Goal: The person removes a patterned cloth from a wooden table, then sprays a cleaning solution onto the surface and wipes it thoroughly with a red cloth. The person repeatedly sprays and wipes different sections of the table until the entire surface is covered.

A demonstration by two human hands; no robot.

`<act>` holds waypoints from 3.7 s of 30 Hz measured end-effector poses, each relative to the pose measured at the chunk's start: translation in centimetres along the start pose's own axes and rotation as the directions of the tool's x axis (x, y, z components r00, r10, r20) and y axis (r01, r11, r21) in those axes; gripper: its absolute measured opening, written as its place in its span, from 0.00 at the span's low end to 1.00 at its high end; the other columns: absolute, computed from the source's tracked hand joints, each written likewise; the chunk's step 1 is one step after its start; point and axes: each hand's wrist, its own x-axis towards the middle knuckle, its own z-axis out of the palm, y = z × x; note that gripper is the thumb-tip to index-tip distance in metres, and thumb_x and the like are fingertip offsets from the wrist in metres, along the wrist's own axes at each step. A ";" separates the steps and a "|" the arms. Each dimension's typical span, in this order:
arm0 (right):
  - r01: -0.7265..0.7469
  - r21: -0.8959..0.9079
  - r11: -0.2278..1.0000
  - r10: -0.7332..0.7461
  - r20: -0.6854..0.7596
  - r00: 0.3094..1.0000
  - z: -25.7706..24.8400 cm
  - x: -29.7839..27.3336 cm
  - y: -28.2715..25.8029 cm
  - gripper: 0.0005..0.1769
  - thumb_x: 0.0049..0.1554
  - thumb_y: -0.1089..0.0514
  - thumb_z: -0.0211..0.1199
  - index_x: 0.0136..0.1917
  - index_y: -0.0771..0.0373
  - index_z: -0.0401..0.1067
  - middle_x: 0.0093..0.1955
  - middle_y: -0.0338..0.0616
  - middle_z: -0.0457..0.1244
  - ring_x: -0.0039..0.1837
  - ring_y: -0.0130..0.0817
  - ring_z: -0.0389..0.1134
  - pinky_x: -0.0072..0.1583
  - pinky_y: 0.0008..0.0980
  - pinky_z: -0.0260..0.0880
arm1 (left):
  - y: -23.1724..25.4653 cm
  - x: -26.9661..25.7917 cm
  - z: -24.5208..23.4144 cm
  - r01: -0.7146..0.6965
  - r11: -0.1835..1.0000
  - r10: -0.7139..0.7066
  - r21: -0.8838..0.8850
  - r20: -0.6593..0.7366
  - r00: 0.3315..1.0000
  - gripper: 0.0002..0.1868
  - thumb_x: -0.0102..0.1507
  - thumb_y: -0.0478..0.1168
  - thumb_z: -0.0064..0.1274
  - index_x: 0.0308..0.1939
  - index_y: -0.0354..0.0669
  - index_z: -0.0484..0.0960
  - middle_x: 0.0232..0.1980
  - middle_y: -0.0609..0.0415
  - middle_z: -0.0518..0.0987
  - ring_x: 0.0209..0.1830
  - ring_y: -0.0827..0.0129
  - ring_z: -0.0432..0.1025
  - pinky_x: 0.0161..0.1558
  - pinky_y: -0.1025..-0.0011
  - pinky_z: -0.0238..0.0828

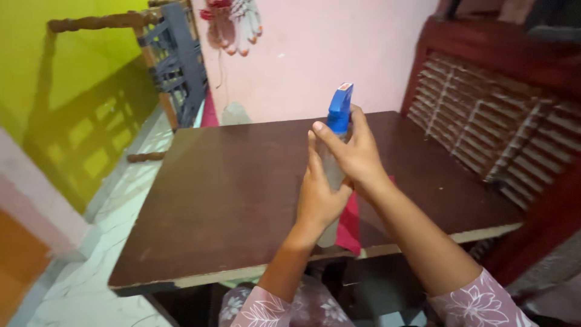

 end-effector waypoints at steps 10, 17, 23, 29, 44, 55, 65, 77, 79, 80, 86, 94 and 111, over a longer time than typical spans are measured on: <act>-0.084 0.308 0.948 0.049 0.119 0.992 5.2 3.2 2.9 0.13 0.59 0.64 0.66 0.56 0.70 0.70 0.49 0.50 0.70 0.42 0.30 0.71 0.46 0.31 0.75 | -3.6 -1.5 -2.4 -0.010 0.981 0.020 0.192 -0.053 0.998 0.62 0.57 0.40 0.63 0.81 0.25 0.34 0.78 0.26 0.60 0.76 0.34 0.60 0.73 0.50 0.57; -0.258 0.442 0.859 0.148 0.268 0.952 4.9 3.7 4.2 0.29 0.54 0.69 0.62 0.69 0.63 0.64 0.57 0.50 0.68 0.48 0.33 0.73 0.51 0.35 0.78 | -6.7 -2.1 -1.0 0.006 0.969 0.035 0.249 -0.160 0.987 0.62 0.56 0.42 0.66 0.79 0.20 0.37 0.75 0.23 0.63 0.73 0.35 0.65 0.71 0.52 0.62; -0.199 0.343 0.918 0.117 0.245 0.962 4.6 3.4 5.2 0.31 0.56 0.67 0.65 0.70 0.59 0.62 0.57 0.47 0.66 0.46 0.34 0.73 0.47 0.35 0.77 | -6.9 -2.4 0.0 0.080 0.967 -0.034 0.243 -0.189 0.981 0.62 0.57 0.44 0.64 0.80 0.19 0.37 0.71 0.26 0.68 0.70 0.38 0.68 0.71 0.53 0.65; -0.298 0.313 0.902 0.190 0.333 0.924 4.5 5.8 6.5 0.14 0.58 0.65 0.66 0.57 0.64 0.68 0.48 0.48 0.68 0.43 0.35 0.72 0.43 0.36 0.76 | -10.2 -2.7 -3.5 -0.016 1.000 0.015 0.013 0.107 0.994 0.58 0.66 0.46 0.61 0.80 0.21 0.32 0.78 0.22 0.58 0.79 0.37 0.58 0.74 0.50 0.59; -0.448 -0.122 0.886 0.464 0.294 0.836 14.2 12.3 8.7 0.11 0.57 0.57 0.66 0.42 0.66 0.68 0.31 0.44 0.64 0.29 0.31 0.66 0.33 0.34 0.70 | -25.8 -5.2 -17.6 0.564 0.791 -0.276 0.238 -0.684 0.676 0.33 0.73 0.49 0.42 0.76 0.31 0.58 0.72 0.31 0.66 0.72 0.41 0.62 0.71 0.52 0.58; -0.451 -0.164 0.877 0.480 0.300 0.824 14.7 12.6 9.1 0.12 0.57 0.56 0.67 0.44 0.67 0.69 0.33 0.47 0.65 0.31 0.33 0.67 0.34 0.35 0.71 | -23.3 -4.1 -16.2 0.472 0.786 -0.241 0.399 -0.505 0.829 0.33 0.72 0.48 0.43 0.77 0.34 0.59 0.73 0.31 0.65 0.73 0.38 0.60 0.72 0.51 0.55; -0.401 -0.249 0.882 0.457 0.242 0.856 14.5 12.2 9.3 0.17 0.56 0.52 0.69 0.45 0.68 0.70 0.32 0.47 0.66 0.32 0.35 0.68 0.35 0.37 0.72 | -23.3 -4.3 -16.5 0.511 0.802 -0.305 0.309 -0.523 0.796 0.32 0.72 0.48 0.42 0.76 0.33 0.59 0.74 0.31 0.64 0.74 0.39 0.58 0.72 0.51 0.53; -0.258 -0.455 0.852 0.226 -0.124 0.966 1.2 12.9 11.2 0.19 0.57 0.48 0.70 0.55 0.63 0.75 0.36 0.44 0.68 0.37 0.33 0.70 0.40 0.36 0.71 | -23.1 -4.3 -16.0 0.383 0.775 -0.221 0.503 -0.353 0.909 0.31 0.70 0.46 0.46 0.75 0.34 0.63 0.72 0.34 0.67 0.73 0.42 0.61 0.71 0.52 0.56; -0.283 -0.399 0.872 0.252 -0.129 0.959 -2.0 12.9 11.1 0.17 0.60 0.50 0.70 0.52 0.66 0.75 0.37 0.43 0.69 0.38 0.33 0.70 0.41 0.35 0.72 | -22.4 -4.1 -15.9 0.329 0.776 -0.199 0.539 -0.285 0.938 0.31 0.70 0.45 0.46 0.74 0.34 0.63 0.72 0.35 0.68 0.72 0.42 0.61 0.71 0.52 0.57; -0.262 -0.355 0.898 0.224 -0.143 0.964 -3.5 12.6 10.9 0.16 0.59 0.51 0.70 0.56 0.61 0.73 0.38 0.41 0.69 0.38 0.31 0.70 0.40 0.35 0.73 | -22.0 -4.0 -15.8 0.301 0.776 -0.187 0.554 -0.253 0.949 0.31 0.70 0.45 0.47 0.74 0.33 0.63 0.71 0.35 0.68 0.72 0.42 0.61 0.71 0.52 0.58; -0.369 -0.191 0.910 0.304 -0.299 0.905 -12.0 10.2 7.1 0.15 0.61 0.55 0.68 0.57 0.62 0.70 0.40 0.43 0.66 0.35 0.36 0.68 0.37 0.39 0.72 | -17.4 -2.4 -13.6 -0.015 0.789 -0.034 0.614 0.069 0.997 0.30 0.66 0.44 0.55 0.69 0.31 0.68 0.69 0.34 0.69 0.69 0.40 0.64 0.69 0.51 0.61; -0.426 -0.420 0.801 0.339 -0.267 0.902 -17.7 7.8 8.7 0.17 0.55 0.56 0.68 0.57 0.51 0.71 0.38 0.40 0.67 0.35 0.33 0.67 0.35 0.38 0.69 | -11.3 -4.1 3.5 -0.276 0.905 0.069 0.324 0.527 0.847 0.37 0.57 0.51 0.63 0.70 0.49 0.73 0.74 0.34 0.62 0.74 0.30 0.52 0.65 0.28 0.44; -0.504 -0.310 0.806 0.454 -0.222 0.863 -19.9 8.8 8.8 0.19 0.55 0.56 0.69 0.59 0.59 0.70 0.43 0.43 0.68 0.43 0.35 0.71 0.41 0.38 0.72 | -22.5 -7.1 -1.7 -0.043 0.506 -0.197 0.861 0.164 0.967 0.04 0.58 0.39 0.51 0.31 0.46 0.80 0.34 0.46 0.80 0.37 0.52 0.75 0.41 0.52 0.67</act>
